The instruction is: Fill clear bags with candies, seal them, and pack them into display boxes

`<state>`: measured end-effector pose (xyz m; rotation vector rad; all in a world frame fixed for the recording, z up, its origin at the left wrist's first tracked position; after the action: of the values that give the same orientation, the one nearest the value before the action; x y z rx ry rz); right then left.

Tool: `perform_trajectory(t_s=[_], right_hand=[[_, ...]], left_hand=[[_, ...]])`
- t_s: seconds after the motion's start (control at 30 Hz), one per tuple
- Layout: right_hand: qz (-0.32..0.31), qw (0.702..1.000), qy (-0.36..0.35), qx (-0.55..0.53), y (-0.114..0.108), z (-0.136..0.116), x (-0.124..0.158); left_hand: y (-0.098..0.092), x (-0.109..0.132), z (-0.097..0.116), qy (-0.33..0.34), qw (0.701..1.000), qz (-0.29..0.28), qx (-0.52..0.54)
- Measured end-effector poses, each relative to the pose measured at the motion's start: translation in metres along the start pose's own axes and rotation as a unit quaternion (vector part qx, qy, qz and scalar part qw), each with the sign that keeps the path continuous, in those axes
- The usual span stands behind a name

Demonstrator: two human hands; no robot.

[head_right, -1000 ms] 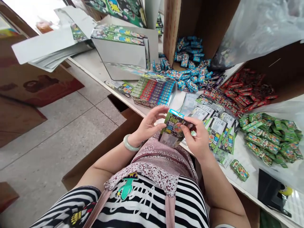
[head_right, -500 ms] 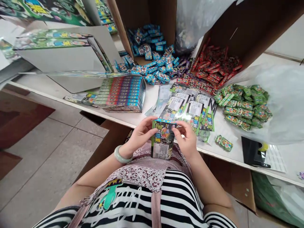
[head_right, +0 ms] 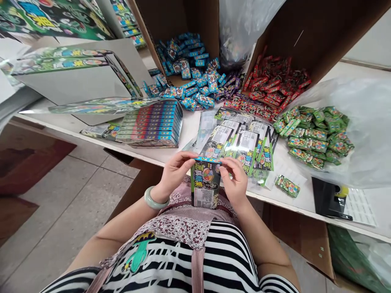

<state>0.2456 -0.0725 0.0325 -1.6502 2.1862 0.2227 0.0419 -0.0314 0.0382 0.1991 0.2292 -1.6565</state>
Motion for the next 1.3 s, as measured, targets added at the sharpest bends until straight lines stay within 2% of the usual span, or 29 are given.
perform_trajectory(t_s=[0.1, 0.2, 0.33, 0.53, 0.6, 0.73, 0.83, 0.93, 1.0, 1.17, 1.3], right_hand=[[-0.053, 0.998, -0.016, 0.006, 0.000, -0.006, -0.014], [-0.130, 0.990, 0.041, -0.033, 0.000, -0.005, -0.029], [-0.156, 0.983, 0.083, -0.054, -0.004, -0.007, -0.039], [-0.224, 0.974, -0.004, 0.045, 0.001, -0.029, -0.043], [-0.217, 0.975, 0.019, 0.036, 0.004, -0.031, -0.047], [-0.230, 0.966, 0.122, -0.008, 0.012, -0.026, -0.057], [-0.266, 0.953, 0.146, -0.009, 0.015, -0.025, -0.061], [-0.280, 0.952, 0.119, 0.004, 0.011, -0.028, -0.059], [-0.280, 0.957, 0.077, 0.012, 0.009, -0.031, -0.054], [-0.235, 0.968, -0.053, 0.069, 0.011, -0.035, -0.039], [-0.191, 0.977, -0.061, 0.076, 0.015, -0.034, -0.028]], left_hand=[[0.005, -0.005, 0.007, 0.009, 1.000, -0.021, 0.020], [0.012, -0.009, 0.009, -0.004, 0.998, -0.042, 0.048], [0.014, -0.014, 0.005, -0.030, 0.995, -0.051, 0.086], [0.013, -0.015, 0.017, 0.017, 0.994, -0.098, 0.051], [0.014, -0.017, 0.023, 0.009, 0.995, -0.093, 0.044], [0.016, -0.025, 0.029, -0.042, 0.997, -0.068, 0.020], [0.018, -0.029, 0.033, -0.037, 0.994, -0.103, 0.016], [0.016, -0.026, 0.033, -0.004, 0.988, -0.154, 0.026], [0.012, -0.022, 0.029, 0.006, 0.985, -0.169, 0.032], [0.006, -0.014, 0.013, 0.009, 0.989, -0.146, -0.003], [0.011, -0.014, 0.012, 0.039, 0.988, -0.149, -0.017]])
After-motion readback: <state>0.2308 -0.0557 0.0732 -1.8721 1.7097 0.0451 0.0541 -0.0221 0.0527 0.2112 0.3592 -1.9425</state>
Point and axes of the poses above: each hand's wrist, its own x-axis away from the middle knuckle, its own y-axis out of the palm, z = x × y, the point moved 6 cm from there along -x, towards the middle knuckle, and after that the axes turned 2 degrees about -x, right-handed, at the moved point
